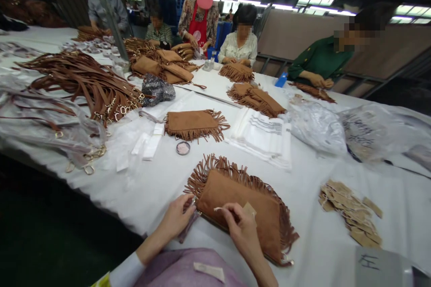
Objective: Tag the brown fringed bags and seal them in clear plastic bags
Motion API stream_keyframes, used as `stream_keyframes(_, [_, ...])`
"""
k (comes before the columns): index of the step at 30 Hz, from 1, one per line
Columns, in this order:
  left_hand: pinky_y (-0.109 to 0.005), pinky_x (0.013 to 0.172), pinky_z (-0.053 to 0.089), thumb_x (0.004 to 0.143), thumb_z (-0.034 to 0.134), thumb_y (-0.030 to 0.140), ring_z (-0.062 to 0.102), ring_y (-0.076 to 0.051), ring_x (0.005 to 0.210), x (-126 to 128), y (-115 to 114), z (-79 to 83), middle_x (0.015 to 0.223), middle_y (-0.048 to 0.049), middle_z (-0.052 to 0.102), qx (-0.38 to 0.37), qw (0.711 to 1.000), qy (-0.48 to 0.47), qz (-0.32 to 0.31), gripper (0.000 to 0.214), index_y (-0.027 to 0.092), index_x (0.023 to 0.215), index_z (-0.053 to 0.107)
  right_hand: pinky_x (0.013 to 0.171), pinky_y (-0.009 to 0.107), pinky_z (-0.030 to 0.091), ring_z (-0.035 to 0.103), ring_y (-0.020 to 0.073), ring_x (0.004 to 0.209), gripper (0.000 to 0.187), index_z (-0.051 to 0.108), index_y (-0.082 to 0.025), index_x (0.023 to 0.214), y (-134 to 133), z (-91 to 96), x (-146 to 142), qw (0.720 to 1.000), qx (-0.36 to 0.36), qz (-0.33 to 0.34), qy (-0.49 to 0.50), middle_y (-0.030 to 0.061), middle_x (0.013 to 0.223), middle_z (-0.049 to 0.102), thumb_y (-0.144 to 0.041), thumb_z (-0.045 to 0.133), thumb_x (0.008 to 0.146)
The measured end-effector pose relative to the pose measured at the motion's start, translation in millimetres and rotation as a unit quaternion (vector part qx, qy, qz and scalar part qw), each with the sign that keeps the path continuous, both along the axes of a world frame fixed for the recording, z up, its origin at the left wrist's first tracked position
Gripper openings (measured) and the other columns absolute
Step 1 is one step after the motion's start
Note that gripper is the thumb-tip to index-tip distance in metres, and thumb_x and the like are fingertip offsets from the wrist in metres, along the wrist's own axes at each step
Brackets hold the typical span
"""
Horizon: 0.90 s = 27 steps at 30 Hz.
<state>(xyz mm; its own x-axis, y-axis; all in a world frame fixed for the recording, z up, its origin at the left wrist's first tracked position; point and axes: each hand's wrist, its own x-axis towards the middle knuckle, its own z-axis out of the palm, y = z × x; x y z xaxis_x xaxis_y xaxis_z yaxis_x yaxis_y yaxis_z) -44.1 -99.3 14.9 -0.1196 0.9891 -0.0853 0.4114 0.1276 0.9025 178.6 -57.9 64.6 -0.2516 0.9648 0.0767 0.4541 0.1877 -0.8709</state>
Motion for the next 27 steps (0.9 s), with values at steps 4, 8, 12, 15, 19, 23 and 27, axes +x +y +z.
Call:
stream_keyframes(4, [-0.038, 0.089, 0.048, 0.086, 0.049, 0.031, 0.059, -0.023, 0.102, 7.5, 7.0, 5.0, 0.108, -0.0071, 0.066, 0.046, 0.999, 0.028, 0.003, 0.027, 0.022, 0.108, 0.063, 0.06, 0.026, 0.049, 0.061, 0.0164, 0.068, 0.033, 0.065, -0.02, 0.083, 26.6, 28.8, 39.8, 0.959, -0.096, -0.183, 0.197, 0.0016, 0.076, 0.067, -0.051, 0.071, 0.074])
stream_keyframes(8, [-0.037, 0.089, 0.049, 0.084, 0.055, 0.033, 0.06, -0.022, 0.102, 32.9, 21.9, 30.8, 0.11, -0.0069, 0.065, 0.083, 0.995, 0.0, -0.059, 0.027, 0.023, 0.108, 0.062, 0.084, 0.034, 0.054, 0.066, 0.0183, 0.087, 0.031, 0.065, -0.022, 0.081, 38.6, 62.2, 60.8, 0.901, -0.096, -0.201, 0.371, 0.0025, 0.09, 0.07, -0.045, 0.08, 0.067])
stream_keyframes(12, [-0.041, 0.106, 0.04, 0.076, 0.069, 0.033, 0.048, -0.025, 0.124, 74.5, 47.1, 63.5, 0.134, -0.0102, 0.053, 0.138, 0.973, -0.034, -0.184, 0.059, 0.024, 0.13, 0.05, 0.084, 0.039, 0.055, 0.066, 0.0184, 0.087, 0.026, 0.064, -0.023, 0.08, 34.3, 83.1, 53.9, 0.874, -0.111, -0.18, 0.438, 0.0022, 0.091, 0.07, -0.04, 0.08, 0.069])
stream_keyframes(15, [-0.041, 0.104, 0.04, 0.068, 0.076, 0.031, 0.045, -0.028, 0.127, 105.8, 67.7, 75.8, 0.143, -0.0124, 0.044, 0.151, 0.945, -0.049, -0.285, 0.077, 0.024, 0.137, 0.043, 0.078, 0.038, 0.056, 0.065, 0.0183, 0.085, 0.024, 0.063, -0.023, 0.083, 28.8, 89.8, 48.0, 0.87, -0.116, -0.17, 0.448, 0.0027, 0.092, 0.069, -0.039, 0.078, 0.071])
stream_keyframes(19, [-0.03, 0.077, 0.048, 0.073, 0.068, 0.022, 0.063, -0.02, 0.085, 132.6, 83.8, 68.3, 0.097, -0.0051, 0.069, 0.094, 0.933, -0.08, -0.339, 0.042, 0.021, 0.115, 0.062, 0.055, 0.022, 0.05, 0.055, 0.0089, 0.062, 0.025, 0.06, -0.022, 0.082, 27.3, 92.4, 56.2, 0.873, -0.082, -0.19, 0.443, -0.0016, 0.078, 0.062, -0.038, 0.077, 0.073])
stream_keyframes(23, [-0.022, 0.057, 0.04, 0.067, 0.075, 0.028, 0.057, -0.014, 0.061, 139.8, 85.2, 57.8, 0.069, 0.0035, 0.065, 0.018, 0.947, -0.141, -0.289, 0.054, 0.019, 0.117, 0.059, 0.039, 0.012, 0.029, 0.034, 0.002, 0.046, 0.029, 0.056, -0.02, 0.077, 30.3, 90.1, 80.7, 0.842, -0.027, -0.279, 0.461, -0.0066, 0.063, 0.052, -0.034, 0.081, 0.068])
stream_keyframes(27, [-0.023, 0.058, 0.039, 0.077, 0.065, 0.035, 0.057, -0.014, 0.061, 140.6, 84.3, 66.2, 0.067, -0.0009, 0.067, 0.018, 0.947, -0.128, -0.293, 0.023, 0.016, 0.088, 0.071, 0.036, 0.011, 0.025, 0.029, 0.0009, 0.043, 0.032, 0.055, -0.019, 0.075, 29.1, 85.5, 104.0, 0.809, 0.018, -0.346, 0.474, -0.0074, 0.062, 0.052, -0.033, 0.082, 0.065])
